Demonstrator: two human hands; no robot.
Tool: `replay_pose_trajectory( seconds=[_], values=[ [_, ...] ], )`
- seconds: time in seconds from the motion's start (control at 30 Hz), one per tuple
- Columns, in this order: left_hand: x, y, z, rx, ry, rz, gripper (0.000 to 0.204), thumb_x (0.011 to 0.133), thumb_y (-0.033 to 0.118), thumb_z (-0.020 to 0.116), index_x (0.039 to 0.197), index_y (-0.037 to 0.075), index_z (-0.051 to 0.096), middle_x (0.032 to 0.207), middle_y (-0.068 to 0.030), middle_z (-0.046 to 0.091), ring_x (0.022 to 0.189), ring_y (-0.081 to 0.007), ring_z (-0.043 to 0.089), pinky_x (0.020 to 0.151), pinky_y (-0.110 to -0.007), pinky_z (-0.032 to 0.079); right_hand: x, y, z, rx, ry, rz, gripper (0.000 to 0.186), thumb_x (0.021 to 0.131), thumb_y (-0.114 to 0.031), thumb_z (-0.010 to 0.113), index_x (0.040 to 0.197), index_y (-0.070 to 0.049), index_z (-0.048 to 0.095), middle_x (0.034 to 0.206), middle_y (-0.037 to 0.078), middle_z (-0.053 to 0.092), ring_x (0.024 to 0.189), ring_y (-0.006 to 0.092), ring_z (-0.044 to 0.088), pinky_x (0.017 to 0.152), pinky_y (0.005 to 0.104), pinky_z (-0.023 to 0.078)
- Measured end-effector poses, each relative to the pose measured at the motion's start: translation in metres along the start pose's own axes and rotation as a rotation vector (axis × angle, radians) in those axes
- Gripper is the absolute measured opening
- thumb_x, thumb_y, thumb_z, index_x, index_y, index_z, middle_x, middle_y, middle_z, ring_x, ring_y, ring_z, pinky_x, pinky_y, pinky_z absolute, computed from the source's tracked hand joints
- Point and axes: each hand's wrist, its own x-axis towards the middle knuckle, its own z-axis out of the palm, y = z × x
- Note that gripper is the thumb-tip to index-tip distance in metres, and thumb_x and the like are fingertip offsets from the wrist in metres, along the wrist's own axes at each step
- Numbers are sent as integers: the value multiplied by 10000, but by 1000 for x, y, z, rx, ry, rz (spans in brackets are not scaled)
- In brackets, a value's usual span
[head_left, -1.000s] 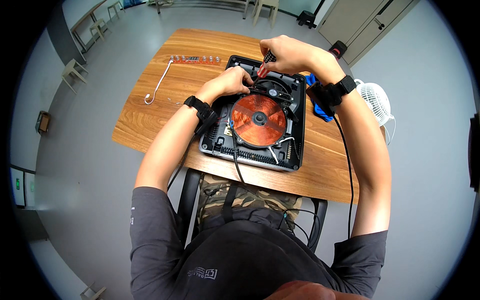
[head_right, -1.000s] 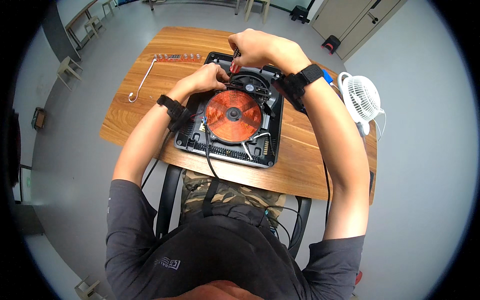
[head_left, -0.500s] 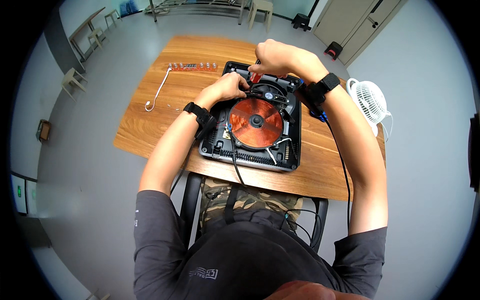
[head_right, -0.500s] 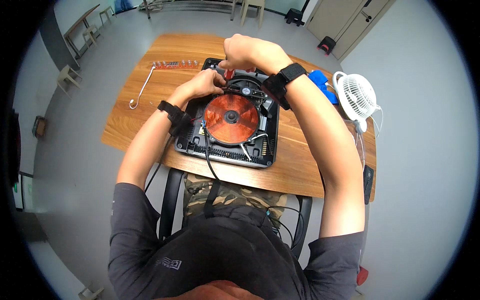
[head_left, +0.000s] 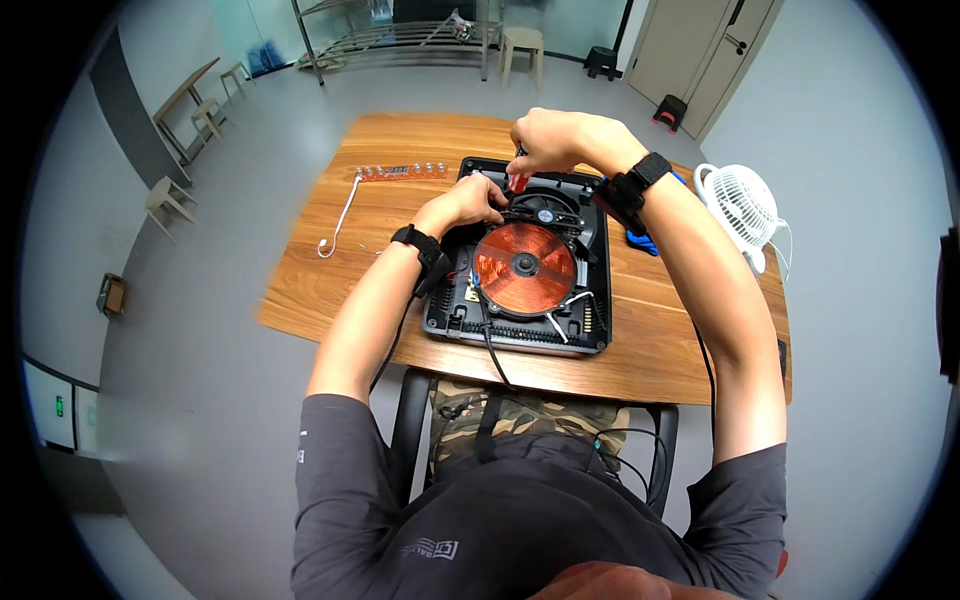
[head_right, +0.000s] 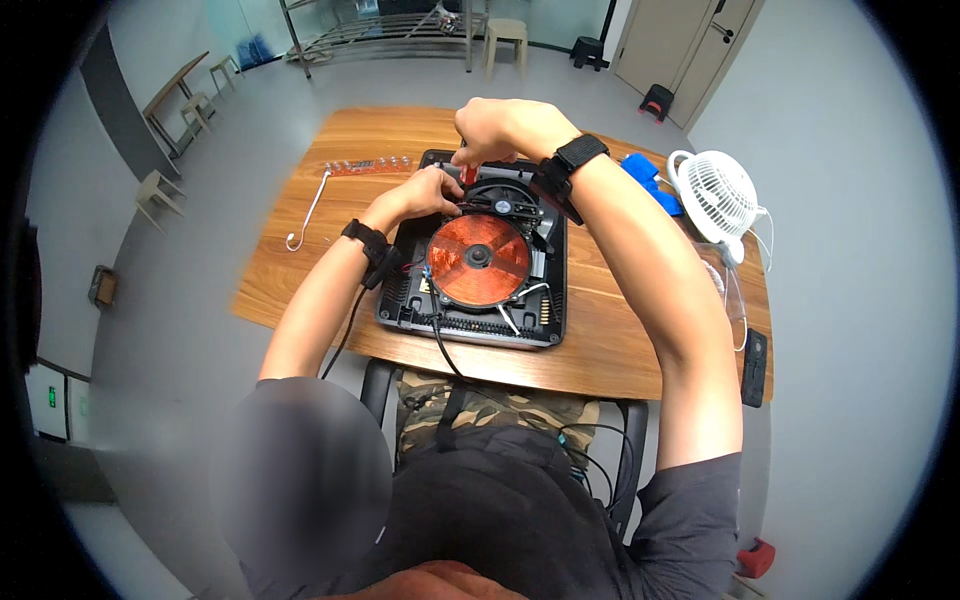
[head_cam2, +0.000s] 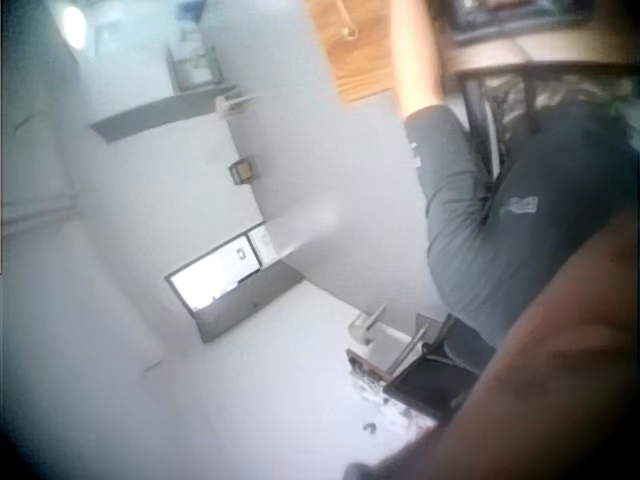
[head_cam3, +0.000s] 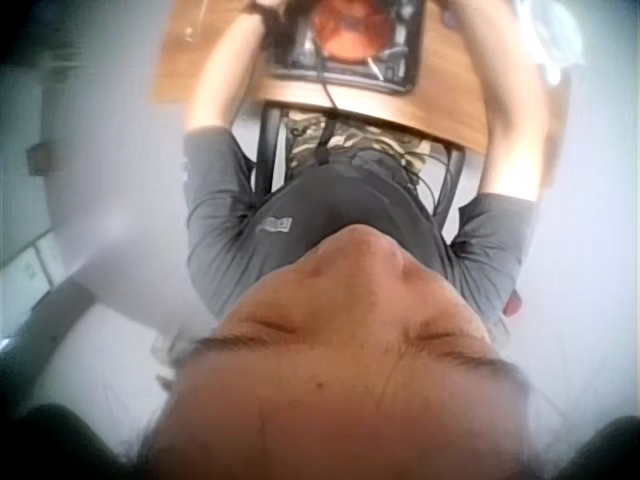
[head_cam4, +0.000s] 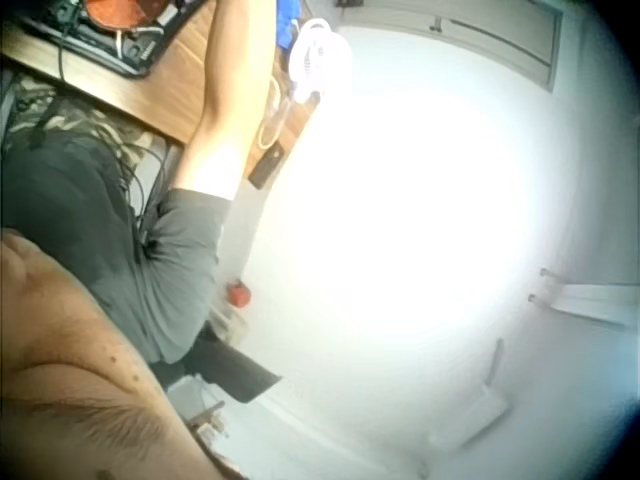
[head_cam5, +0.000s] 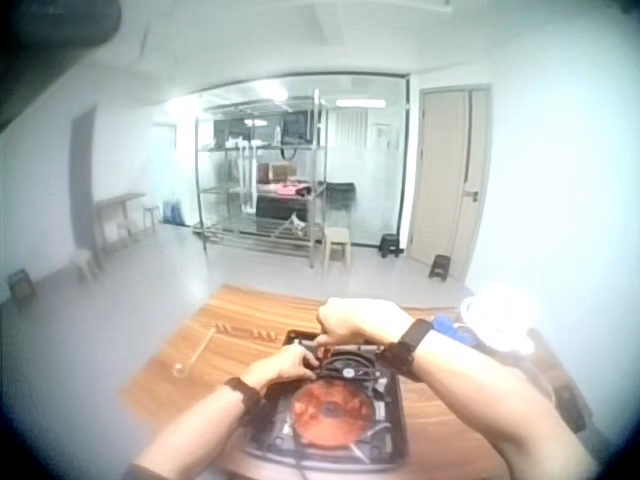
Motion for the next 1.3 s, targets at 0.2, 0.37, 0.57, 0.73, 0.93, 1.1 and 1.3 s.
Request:
replay_pose_trajectory(
  seconds=[0.2,0.37,0.57,0.73,0.93,1.1,1.3],
  values=[
    [-1,1,2,27,22,20,419,692,148,864,1081,42,752,1039,-172,740,962,-266,711,877,-355,548,-3,-12,-23,-18,-102,134,355,907,-399,655,869,-69,780,777,119,715,671,252,684,626,381,560],
    [1,-8,-4,5,-23,13,425,696,144,858,1092,35,748,1030,-168,743,940,-263,714,870,-350,547,-2,-13,-67,-6,64,-5,414,906,-395,671,918,18,707,786,168,712,700,295,704,609,387,577],
    [-4,-16,3,10,54,53,423,696,130,865,1089,27,746,970,-162,750,871,-219,716,806,-326,557,-63,21,-45,-127,371,-39,435,821,-401,748,960,-5,634,827,196,694,848,362,693,715,422,554],
    [1,-7,5,35,43,79,399,701,114,862,1078,41,752,973,-159,751,874,-231,716,810,-346,558,-145,97,38,55,518,187,533,818,-436,783,934,34,560,790,246,653,740,406,665,654,471,518],
    [-1,-1,2,-42,-16,-26,419,712,114,861,1104,29,741,978,-161,750,883,-214,712,813,-327,553,-196,88,95,218,545,371,386,836,-224,744,939,40,483,834,249,591,788,408,604,693,464,485],
    [-3,-4,2,11,7,42,383,739,128,843,1098,40,742,1020,-122,752,928,-194,699,855,-318,541,-189,80,142,273,635,336,379,852,-197,722,948,25,430,889,279,547,833,451,561,722,487,465],
    [-7,1,-3,77,-42,44,425,800,219,810,1185,71,709,1127,-159,722,1043,-254,688,924,-352,526,-183,73,182,285,609,347,387,868,-196,705,1009,32,427,926,278,549,897,478,567,766,507,472]
  ],
)
